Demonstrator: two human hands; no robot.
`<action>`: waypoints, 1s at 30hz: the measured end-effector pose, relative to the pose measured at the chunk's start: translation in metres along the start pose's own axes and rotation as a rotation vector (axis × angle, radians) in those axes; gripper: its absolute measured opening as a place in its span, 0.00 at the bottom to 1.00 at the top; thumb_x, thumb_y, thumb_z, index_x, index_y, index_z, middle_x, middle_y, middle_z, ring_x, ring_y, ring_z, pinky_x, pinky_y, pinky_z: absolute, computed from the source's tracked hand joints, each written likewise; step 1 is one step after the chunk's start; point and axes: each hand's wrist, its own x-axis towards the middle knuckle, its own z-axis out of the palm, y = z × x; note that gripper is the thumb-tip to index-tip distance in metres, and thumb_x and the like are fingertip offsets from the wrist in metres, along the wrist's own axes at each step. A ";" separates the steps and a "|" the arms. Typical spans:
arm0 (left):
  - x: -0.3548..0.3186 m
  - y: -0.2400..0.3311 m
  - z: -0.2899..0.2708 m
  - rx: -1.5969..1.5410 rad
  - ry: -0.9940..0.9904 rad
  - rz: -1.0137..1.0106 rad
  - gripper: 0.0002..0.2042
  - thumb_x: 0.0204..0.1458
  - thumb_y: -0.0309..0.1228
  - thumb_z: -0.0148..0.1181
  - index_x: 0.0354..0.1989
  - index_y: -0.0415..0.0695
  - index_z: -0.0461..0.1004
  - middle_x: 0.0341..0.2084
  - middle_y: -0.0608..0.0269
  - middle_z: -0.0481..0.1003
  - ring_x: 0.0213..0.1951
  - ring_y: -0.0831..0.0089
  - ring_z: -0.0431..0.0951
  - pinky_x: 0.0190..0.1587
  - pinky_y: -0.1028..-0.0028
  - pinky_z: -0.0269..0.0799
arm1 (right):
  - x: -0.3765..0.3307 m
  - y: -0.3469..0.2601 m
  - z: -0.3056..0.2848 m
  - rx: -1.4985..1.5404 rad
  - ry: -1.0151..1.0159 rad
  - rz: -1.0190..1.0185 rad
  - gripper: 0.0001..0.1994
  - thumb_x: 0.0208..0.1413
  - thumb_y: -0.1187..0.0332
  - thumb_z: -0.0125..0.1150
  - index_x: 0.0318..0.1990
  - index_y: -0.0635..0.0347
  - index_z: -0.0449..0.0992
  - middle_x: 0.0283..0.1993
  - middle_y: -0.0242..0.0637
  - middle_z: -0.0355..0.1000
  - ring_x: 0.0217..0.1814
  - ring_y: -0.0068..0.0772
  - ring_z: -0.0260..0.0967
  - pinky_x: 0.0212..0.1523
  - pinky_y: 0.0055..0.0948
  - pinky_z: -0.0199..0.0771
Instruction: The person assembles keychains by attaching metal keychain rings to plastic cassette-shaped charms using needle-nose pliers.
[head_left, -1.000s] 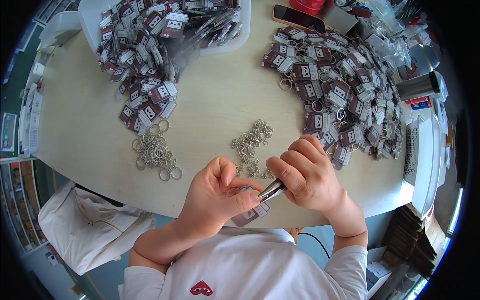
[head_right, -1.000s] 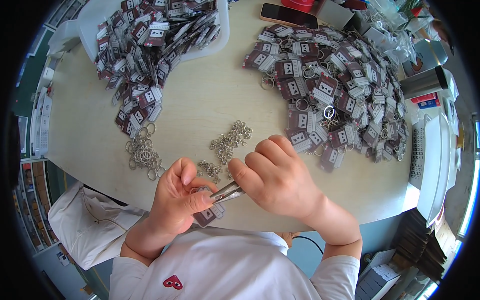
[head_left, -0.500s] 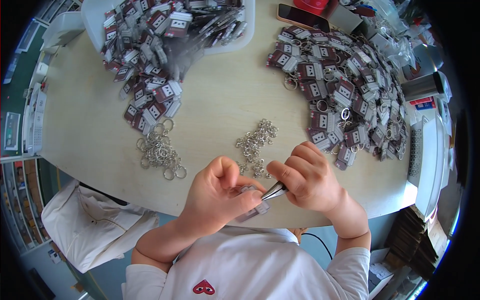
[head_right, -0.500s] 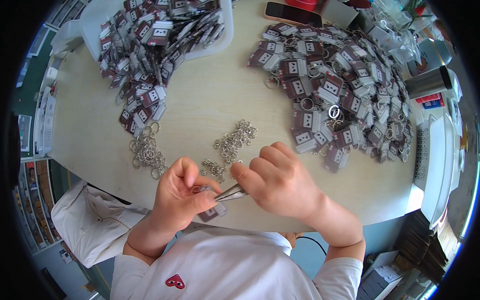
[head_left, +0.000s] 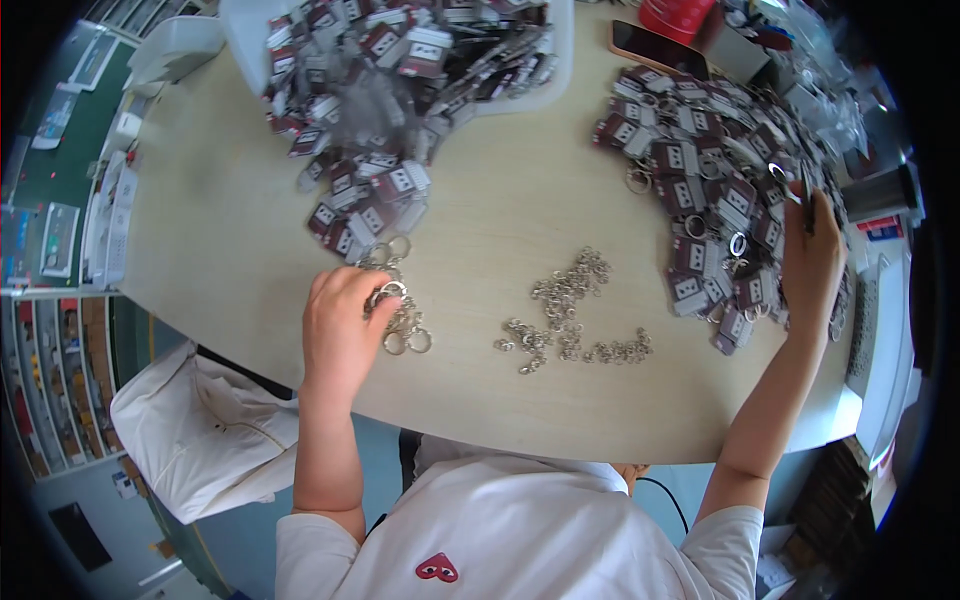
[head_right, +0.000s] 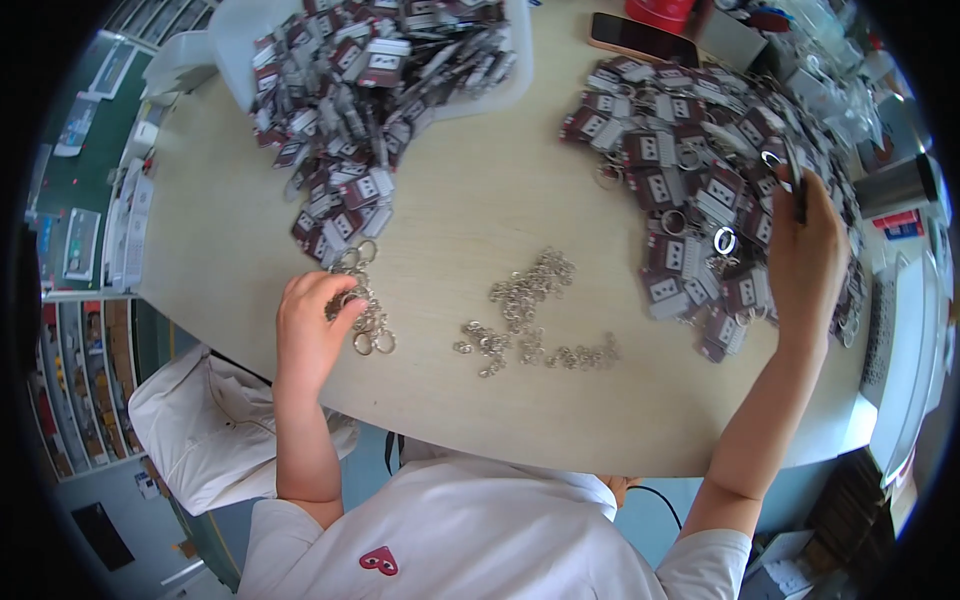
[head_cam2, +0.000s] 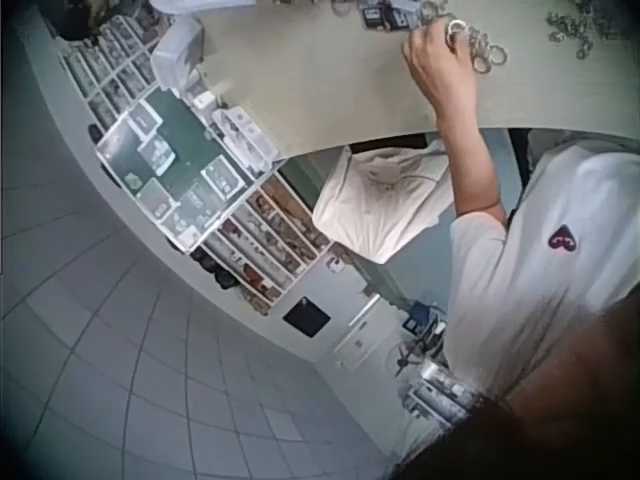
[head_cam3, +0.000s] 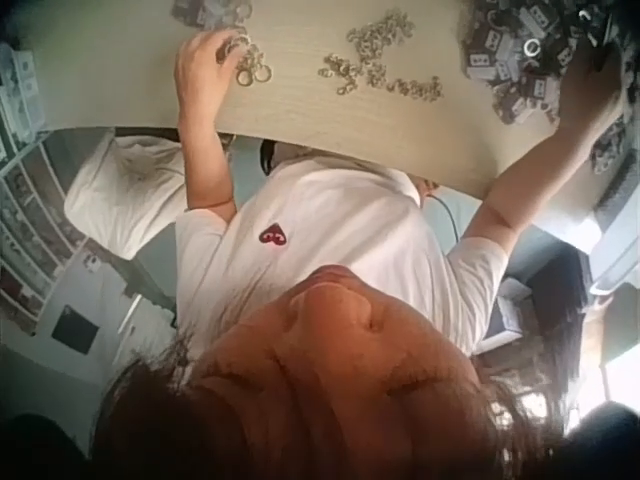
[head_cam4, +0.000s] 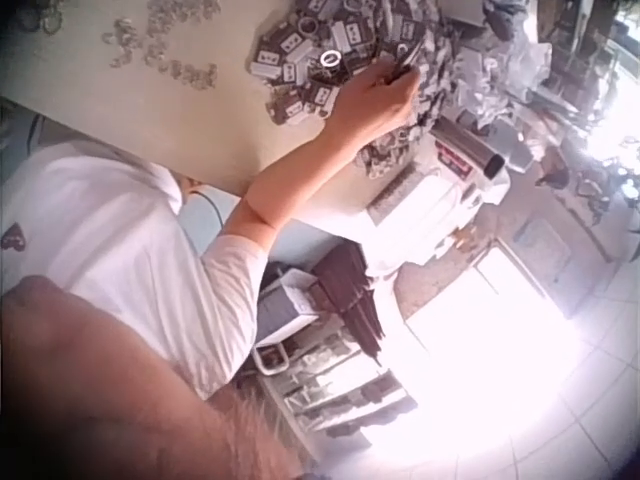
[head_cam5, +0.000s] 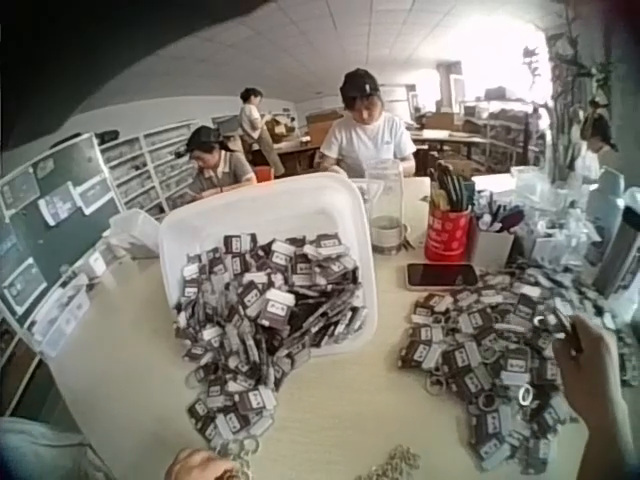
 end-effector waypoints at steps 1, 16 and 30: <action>0.001 0.000 0.001 -0.022 -0.012 0.015 0.10 0.38 0.27 0.65 0.28 0.41 0.72 0.26 0.59 0.72 0.34 0.58 0.69 0.40 0.66 0.65 | -0.005 -0.010 -0.002 0.050 -0.001 -0.018 0.08 0.54 0.69 0.54 0.40 0.59 0.74 0.28 0.39 0.73 0.27 0.28 0.70 0.30 0.25 0.68; 0.010 0.083 0.044 -1.402 -0.361 -0.386 0.07 0.55 0.28 0.53 0.32 0.42 0.61 0.33 0.56 0.74 0.36 0.73 0.77 0.37 0.79 0.71 | -0.082 -0.069 0.057 0.340 -0.601 -0.424 0.09 0.47 0.69 0.60 0.23 0.64 0.68 0.20 0.43 0.65 0.26 0.48 0.65 0.28 0.40 0.64; 0.000 0.096 0.057 -1.761 -0.363 -0.576 0.12 0.50 0.21 0.57 0.30 0.47 0.58 0.34 0.60 0.72 0.33 0.77 0.73 0.40 0.78 0.71 | -0.086 -0.079 0.040 0.893 -0.736 -0.168 0.06 0.50 0.77 0.58 0.36 0.65 0.70 0.29 0.33 0.69 0.29 0.23 0.66 0.30 0.21 0.65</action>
